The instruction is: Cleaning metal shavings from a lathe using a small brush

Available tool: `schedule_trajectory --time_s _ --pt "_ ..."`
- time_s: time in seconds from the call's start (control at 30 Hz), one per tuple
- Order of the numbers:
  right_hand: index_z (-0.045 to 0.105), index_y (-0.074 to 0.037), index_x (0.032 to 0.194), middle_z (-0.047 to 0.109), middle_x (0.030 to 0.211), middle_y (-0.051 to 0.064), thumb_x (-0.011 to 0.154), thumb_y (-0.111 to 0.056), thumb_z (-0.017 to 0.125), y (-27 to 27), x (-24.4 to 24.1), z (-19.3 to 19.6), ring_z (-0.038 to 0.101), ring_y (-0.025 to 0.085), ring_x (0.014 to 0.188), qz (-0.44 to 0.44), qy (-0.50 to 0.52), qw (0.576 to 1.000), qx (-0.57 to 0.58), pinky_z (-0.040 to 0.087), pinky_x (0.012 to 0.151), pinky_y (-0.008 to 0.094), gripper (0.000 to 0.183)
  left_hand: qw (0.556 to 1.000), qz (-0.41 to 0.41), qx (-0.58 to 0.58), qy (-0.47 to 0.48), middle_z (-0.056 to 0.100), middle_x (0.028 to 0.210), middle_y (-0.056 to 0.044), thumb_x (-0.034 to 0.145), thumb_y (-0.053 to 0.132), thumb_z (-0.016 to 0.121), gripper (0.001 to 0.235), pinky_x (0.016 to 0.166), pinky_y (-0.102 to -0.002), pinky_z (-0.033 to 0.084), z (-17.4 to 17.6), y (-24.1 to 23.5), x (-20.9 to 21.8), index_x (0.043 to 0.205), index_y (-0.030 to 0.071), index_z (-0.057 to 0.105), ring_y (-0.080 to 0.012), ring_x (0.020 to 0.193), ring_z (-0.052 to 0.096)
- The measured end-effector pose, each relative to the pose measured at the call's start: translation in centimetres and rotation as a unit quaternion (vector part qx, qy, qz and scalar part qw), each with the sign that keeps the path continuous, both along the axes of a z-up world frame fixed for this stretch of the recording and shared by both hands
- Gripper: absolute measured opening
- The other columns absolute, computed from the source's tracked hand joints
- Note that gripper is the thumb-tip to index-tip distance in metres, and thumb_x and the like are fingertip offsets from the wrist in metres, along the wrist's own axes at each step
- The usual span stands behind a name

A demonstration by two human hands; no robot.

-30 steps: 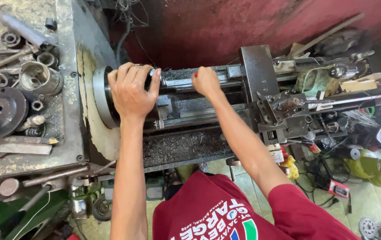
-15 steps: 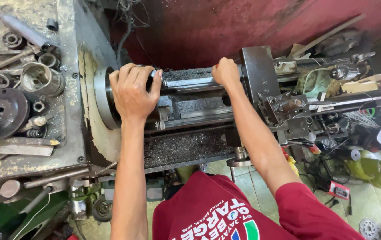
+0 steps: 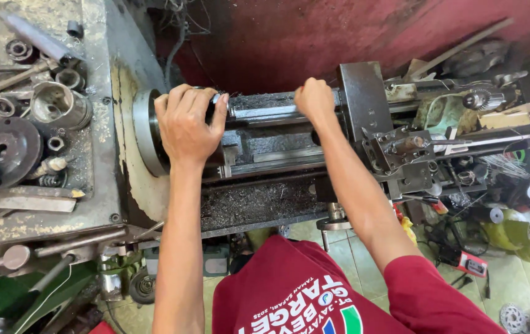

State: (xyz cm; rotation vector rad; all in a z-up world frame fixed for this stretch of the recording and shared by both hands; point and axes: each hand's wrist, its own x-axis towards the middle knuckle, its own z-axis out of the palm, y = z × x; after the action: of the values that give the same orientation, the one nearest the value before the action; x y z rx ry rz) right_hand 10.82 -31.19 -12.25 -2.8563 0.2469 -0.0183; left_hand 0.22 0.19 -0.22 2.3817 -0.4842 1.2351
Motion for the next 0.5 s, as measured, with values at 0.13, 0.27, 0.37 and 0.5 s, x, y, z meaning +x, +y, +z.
schedule_trajectory --time_s 0.13,0.27,0.37,0.5 --pt "0.077 0.003 0.091 0.073 0.087 0.03 0.089 -0.025 0.058 -1.0 0.1 -1.1 0.074 0.049 0.089 0.002 0.0 1.0 -0.009 0.06 0.078 0.057 0.034 1.0 -0.001 0.003 0.002 0.071 0.084 -0.001 0.102 0.033 0.075 0.019 0.089 -0.036 0.045 0.2 -0.1 0.0 0.096 0.015 0.077 -0.0201 0.097 0.068" --pt "0.078 0.001 0.091 0.073 0.087 0.031 0.087 -0.026 0.061 2.9 -1.0 -1.8 0.072 0.052 0.093 0.02 0.004 0.996 0.084 0.059 0.08 0.058 0.033 1.0 0.0 0.002 0.005 0.071 0.084 -0.001 0.102 0.034 0.075 0.019 0.09 -0.037 0.044 -0.1 0.0 -0.2 0.096 0.016 0.077 -0.0201 0.098 0.068" --pt "0.079 -0.005 0.093 0.073 0.091 0.029 0.087 -0.032 0.06 5.2 -1.6 -1.0 0.07 0.051 0.098 0.039 0.016 0.987 0.153 0.058 0.083 0.057 0.033 1.0 0.001 0.001 0.002 0.071 0.084 -0.001 0.102 0.034 0.075 0.019 0.09 -0.037 0.045 0.0 -0.1 0.0 0.096 0.016 0.077 -0.0204 0.098 0.068" --pt "0.082 -0.014 0.096 0.075 0.092 0.023 0.09 -0.04 0.061 3.4 -0.7 -0.7 0.07 0.045 0.102 0.009 0.013 0.982 0.188 0.057 0.085 0.054 0.033 1.0 0.0 0.0 0.005 0.071 0.084 -0.001 0.102 0.033 0.074 0.019 0.091 -0.037 0.044 0.2 -0.2 -0.1 0.096 0.016 0.077 -0.0207 0.098 0.068"
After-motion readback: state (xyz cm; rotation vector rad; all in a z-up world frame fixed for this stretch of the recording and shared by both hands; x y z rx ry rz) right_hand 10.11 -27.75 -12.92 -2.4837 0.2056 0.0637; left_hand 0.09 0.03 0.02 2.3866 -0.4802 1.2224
